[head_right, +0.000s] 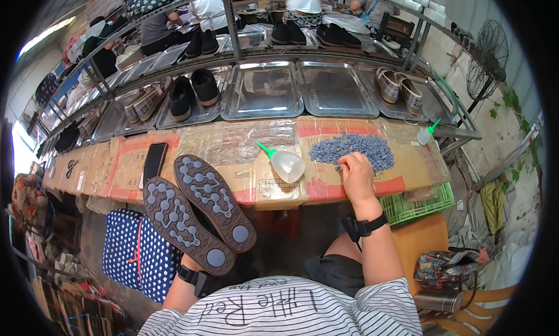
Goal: Applying adhesive and placing small blue components onto shoe soles at a production line station.
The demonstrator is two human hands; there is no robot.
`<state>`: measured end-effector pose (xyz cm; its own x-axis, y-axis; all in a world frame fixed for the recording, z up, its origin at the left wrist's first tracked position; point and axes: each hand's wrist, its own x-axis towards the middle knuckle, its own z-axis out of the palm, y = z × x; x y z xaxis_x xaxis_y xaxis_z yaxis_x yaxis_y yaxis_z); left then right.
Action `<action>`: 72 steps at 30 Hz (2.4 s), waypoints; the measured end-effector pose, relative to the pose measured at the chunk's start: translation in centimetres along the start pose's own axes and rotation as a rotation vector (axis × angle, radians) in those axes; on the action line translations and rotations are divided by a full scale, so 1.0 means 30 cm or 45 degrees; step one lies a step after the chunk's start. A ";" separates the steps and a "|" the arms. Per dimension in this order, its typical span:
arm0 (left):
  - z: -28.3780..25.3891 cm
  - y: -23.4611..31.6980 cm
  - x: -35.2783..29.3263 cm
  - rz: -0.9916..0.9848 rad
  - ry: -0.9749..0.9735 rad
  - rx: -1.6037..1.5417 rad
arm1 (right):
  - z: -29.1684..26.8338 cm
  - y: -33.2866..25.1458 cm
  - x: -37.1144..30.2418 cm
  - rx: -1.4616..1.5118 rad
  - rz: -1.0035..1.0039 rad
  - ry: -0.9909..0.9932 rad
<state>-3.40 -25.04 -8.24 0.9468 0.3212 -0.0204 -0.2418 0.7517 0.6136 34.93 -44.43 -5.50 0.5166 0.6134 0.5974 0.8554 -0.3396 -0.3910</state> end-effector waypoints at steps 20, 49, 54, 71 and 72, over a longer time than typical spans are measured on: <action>-0.003 -0.008 0.008 0.105 0.217 0.209 | 0.002 -0.433 -0.075 1.430 0.600 -0.457; -0.064 -0.056 -0.030 0.187 0.354 0.491 | 0.184 -0.647 -0.152 0.937 -0.445 -0.302; -0.076 -0.074 -0.035 0.188 0.369 0.537 | 0.143 -0.650 -0.167 0.573 -0.714 -0.264; -0.109 -0.096 -0.072 0.174 0.345 0.731 | 0.128 -0.591 -0.180 0.880 -0.456 -0.446; -0.107 -0.102 -0.058 0.170 0.335 0.741 | 0.120 -0.589 -0.181 0.872 -0.450 -0.439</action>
<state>-4.99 -26.04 -12.63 0.8150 0.5762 -0.0615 -0.1293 0.2843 0.9500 16.86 -39.19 -4.37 0.0876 0.8234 0.5607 0.6959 0.3521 -0.6259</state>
